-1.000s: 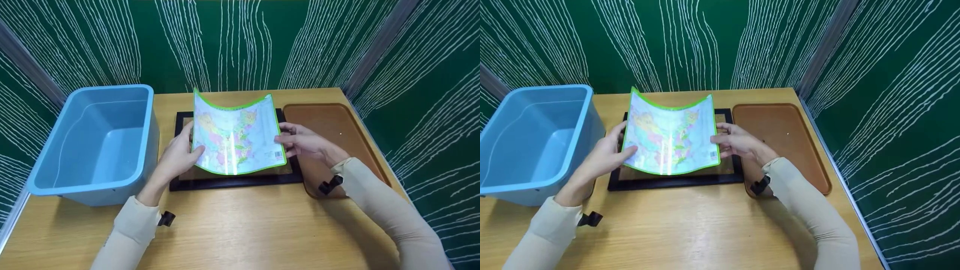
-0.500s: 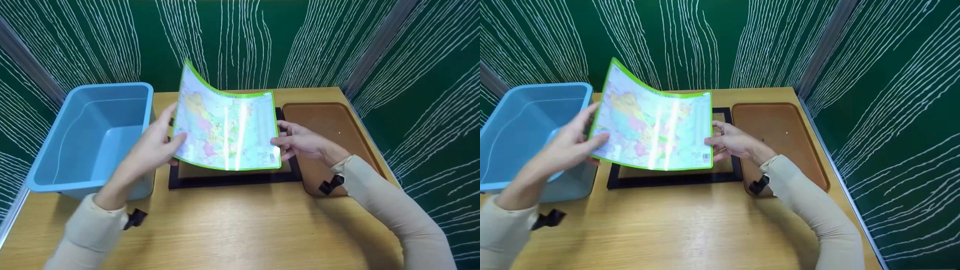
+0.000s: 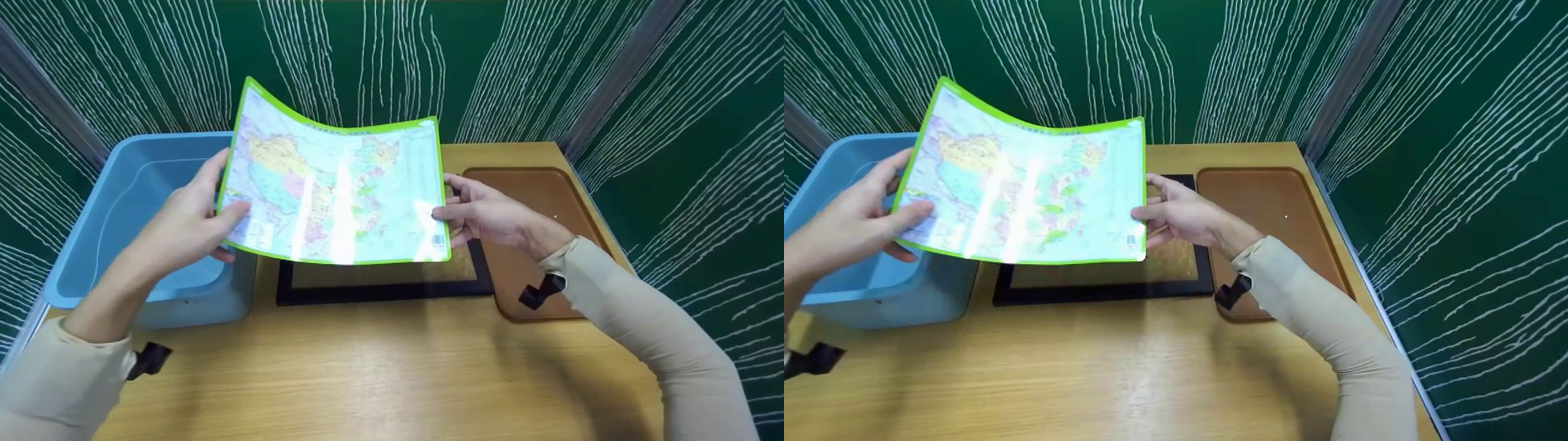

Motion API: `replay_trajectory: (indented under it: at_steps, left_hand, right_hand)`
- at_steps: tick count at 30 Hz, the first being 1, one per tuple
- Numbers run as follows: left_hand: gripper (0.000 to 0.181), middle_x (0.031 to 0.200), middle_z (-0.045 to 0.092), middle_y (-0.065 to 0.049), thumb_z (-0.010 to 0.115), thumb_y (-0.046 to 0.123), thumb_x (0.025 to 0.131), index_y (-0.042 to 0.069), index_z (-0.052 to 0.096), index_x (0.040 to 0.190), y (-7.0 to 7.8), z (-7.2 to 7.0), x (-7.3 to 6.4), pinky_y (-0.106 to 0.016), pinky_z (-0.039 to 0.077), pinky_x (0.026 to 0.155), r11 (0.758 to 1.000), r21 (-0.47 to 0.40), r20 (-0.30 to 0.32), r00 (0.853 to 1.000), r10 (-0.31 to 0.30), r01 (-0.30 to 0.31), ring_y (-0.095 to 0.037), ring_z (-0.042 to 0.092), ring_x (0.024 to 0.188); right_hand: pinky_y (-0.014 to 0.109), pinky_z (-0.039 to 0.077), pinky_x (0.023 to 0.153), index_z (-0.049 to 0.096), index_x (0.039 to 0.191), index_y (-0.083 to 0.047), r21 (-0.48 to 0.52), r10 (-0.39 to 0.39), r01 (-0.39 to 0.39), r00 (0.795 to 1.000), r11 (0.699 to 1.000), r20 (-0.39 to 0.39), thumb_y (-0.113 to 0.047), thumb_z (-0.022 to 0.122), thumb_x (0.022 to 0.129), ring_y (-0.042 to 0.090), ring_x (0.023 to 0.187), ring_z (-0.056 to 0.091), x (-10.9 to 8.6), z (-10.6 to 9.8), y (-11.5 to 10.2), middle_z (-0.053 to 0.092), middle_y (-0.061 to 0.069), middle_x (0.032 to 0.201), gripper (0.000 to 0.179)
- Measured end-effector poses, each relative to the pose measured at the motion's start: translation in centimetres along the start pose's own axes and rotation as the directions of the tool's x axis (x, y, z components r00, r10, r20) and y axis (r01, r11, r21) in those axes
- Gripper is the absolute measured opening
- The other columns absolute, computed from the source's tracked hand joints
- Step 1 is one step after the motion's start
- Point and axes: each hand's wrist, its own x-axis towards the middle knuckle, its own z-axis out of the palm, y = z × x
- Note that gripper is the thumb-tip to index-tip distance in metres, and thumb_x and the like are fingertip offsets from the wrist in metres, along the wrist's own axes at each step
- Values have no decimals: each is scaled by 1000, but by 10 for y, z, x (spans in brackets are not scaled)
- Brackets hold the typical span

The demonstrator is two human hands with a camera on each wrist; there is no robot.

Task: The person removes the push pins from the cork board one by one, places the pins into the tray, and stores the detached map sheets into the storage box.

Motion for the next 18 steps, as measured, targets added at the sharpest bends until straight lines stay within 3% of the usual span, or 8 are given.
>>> replay_trajectory:
  at_steps: [9, 15, 18]
  left_hand:
    - [75, 120, 64, -19, 54, 30, 106, 20, 8, 164, -11, -37, -3, -40, 59, 54, 986, 159, 24, 998, -55, 50, -28, 68, 83]
    - [77, 124, 60, -24, 53, 34, 106, 16, 7, 164, -18, -68, -1, -41, 60, 56, 985, 153, 33, 996, -85, 79, -25, 69, 80]
    - [83, 134, 50, -31, 52, 36, 106, 15, -4, 164, -21, -85, 0, -42, 60, 57, 980, 159, 21, 992, -122, 117, -24, 69, 81]
  right_hand:
    - [47, 61, 69, 30, 155, -16, 82, -23, 20, 999, 996, 37, 1, 61, 99, 41, 105, 70, 9, 20, -14, 63, 26, 129, 66]
    - [45, 61, 71, 30, 155, -16, 159, -54, 48, 998, 986, 36, 0, 63, 99, 35, 99, 72, 16, 34, -25, 66, 24, 124, 67]
    - [43, 61, 70, 30, 155, -16, 182, -73, 64, 996, 981, 46, 0, 63, 99, 34, 97, 73, 23, 42, -32, 67, 24, 122, 67]
